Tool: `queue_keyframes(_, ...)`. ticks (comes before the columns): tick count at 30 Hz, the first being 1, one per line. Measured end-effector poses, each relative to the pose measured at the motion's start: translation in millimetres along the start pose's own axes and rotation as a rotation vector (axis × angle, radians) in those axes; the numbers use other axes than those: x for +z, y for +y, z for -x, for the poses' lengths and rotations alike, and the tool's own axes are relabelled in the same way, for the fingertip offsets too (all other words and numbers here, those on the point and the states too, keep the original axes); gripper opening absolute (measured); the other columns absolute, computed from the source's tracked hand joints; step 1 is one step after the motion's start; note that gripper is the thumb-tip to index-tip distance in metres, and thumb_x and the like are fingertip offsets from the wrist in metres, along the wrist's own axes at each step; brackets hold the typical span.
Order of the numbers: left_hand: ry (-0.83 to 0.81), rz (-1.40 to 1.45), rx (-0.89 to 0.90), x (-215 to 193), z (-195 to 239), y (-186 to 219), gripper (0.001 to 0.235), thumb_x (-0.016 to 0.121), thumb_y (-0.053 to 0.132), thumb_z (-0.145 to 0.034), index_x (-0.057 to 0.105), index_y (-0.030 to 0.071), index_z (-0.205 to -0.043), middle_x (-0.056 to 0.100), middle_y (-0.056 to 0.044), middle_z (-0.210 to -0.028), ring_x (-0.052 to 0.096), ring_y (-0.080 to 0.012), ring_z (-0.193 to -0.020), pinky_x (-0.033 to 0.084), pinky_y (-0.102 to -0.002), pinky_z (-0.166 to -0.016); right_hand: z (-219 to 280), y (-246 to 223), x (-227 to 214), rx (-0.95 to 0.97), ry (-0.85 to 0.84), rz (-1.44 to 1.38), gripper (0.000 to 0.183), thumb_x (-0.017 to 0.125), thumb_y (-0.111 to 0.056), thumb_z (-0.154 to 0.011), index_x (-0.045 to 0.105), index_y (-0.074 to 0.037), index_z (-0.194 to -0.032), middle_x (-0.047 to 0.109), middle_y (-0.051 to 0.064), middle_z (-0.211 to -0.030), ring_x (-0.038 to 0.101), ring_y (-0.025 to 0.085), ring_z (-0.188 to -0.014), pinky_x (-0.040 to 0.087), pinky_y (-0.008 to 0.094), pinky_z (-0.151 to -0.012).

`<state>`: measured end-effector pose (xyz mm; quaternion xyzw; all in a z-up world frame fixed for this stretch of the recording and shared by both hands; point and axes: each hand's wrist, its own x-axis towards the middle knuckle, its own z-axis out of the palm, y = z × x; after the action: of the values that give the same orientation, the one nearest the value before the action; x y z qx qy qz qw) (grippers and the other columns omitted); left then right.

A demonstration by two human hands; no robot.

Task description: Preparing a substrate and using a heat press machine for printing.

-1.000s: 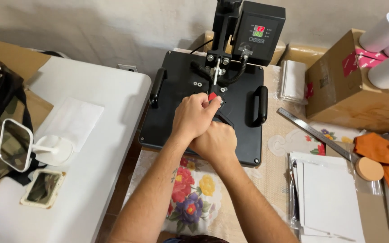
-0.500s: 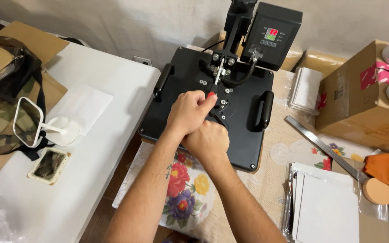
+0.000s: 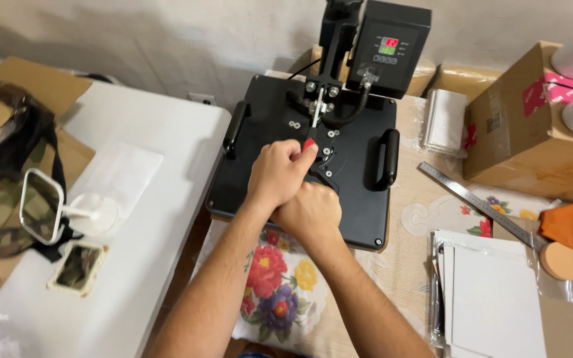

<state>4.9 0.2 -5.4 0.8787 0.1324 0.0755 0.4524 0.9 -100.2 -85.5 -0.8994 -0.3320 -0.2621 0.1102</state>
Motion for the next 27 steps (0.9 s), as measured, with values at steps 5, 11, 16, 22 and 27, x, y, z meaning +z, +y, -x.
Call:
queue_keyframes(5, -0.053, -0.022, 0.007, -2, 2, -1, 0.049, 0.060, 0.049, -0.089, 0.052, 0.013, -0.056, 0.060, -0.008, -0.057, 0.065, -0.0294, -0.064, 0.051, -0.036, -0.060, 2, 2, -6, -0.040, 0.018, 0.029, 0.019, 0.060, -0.031, -0.064, 0.051, -0.026, -0.047, 0.049, -0.002, -0.040, 0.057, 0.024, -0.040, 0.046, 0.033, -0.041)
queue_keyframes(11, -0.091, -0.022, 0.019, -5, 7, 4, 0.050, 0.058, 0.049, -0.087, 0.051, 0.010, -0.058, 0.060, -0.016, -0.059, 0.066, -0.0397, -0.071, 0.052, -0.042, -0.064, 2, -1, -9, -0.010, 0.039, 0.095, 0.019, 0.059, -0.031, -0.063, 0.049, -0.027, -0.049, 0.045, -0.005, -0.039, 0.054, 0.021, -0.038, 0.043, 0.031, -0.040)
queue_keyframes(16, -0.121, -0.035, 0.061, -5, 6, 2, 0.050, 0.058, 0.049, -0.088, 0.051, 0.010, -0.057, 0.062, -0.017, -0.061, 0.068, -0.0405, -0.071, 0.053, -0.044, -0.065, 4, 2, -8, -0.037, 0.015, 0.065, 0.025, 0.063, -0.038, -0.069, 0.053, -0.023, -0.051, 0.046, -0.003, -0.041, 0.055, 0.022, -0.040, 0.046, 0.032, -0.043)
queue_keyframes(22, -0.189, -0.065, 0.063, -11, 8, 6, 0.052, 0.056, 0.052, -0.089, 0.050, 0.010, -0.059, 0.062, -0.020, -0.063, 0.067, -0.0461, -0.077, 0.053, -0.047, -0.069, 10, 1, -4, -0.035, 0.035, 0.123, 0.026, 0.060, -0.036, -0.073, 0.053, -0.024, -0.051, 0.044, -0.004, -0.040, 0.052, 0.021, -0.039, 0.044, 0.033, -0.040)
queue_keyframes(27, -0.184, -0.048, 0.064, -9, 8, 7, 0.052, 0.056, 0.052, -0.089, 0.049, 0.010, -0.059, 0.063, -0.020, -0.063, 0.067, -0.0455, -0.076, 0.053, -0.046, -0.068, 9, 0, -5, -0.016, 0.051, 0.119, 0.026, 0.061, -0.035, -0.072, 0.050, -0.023, -0.051, 0.042, -0.004, -0.040, 0.051, 0.021, -0.038, 0.043, 0.033, -0.040)
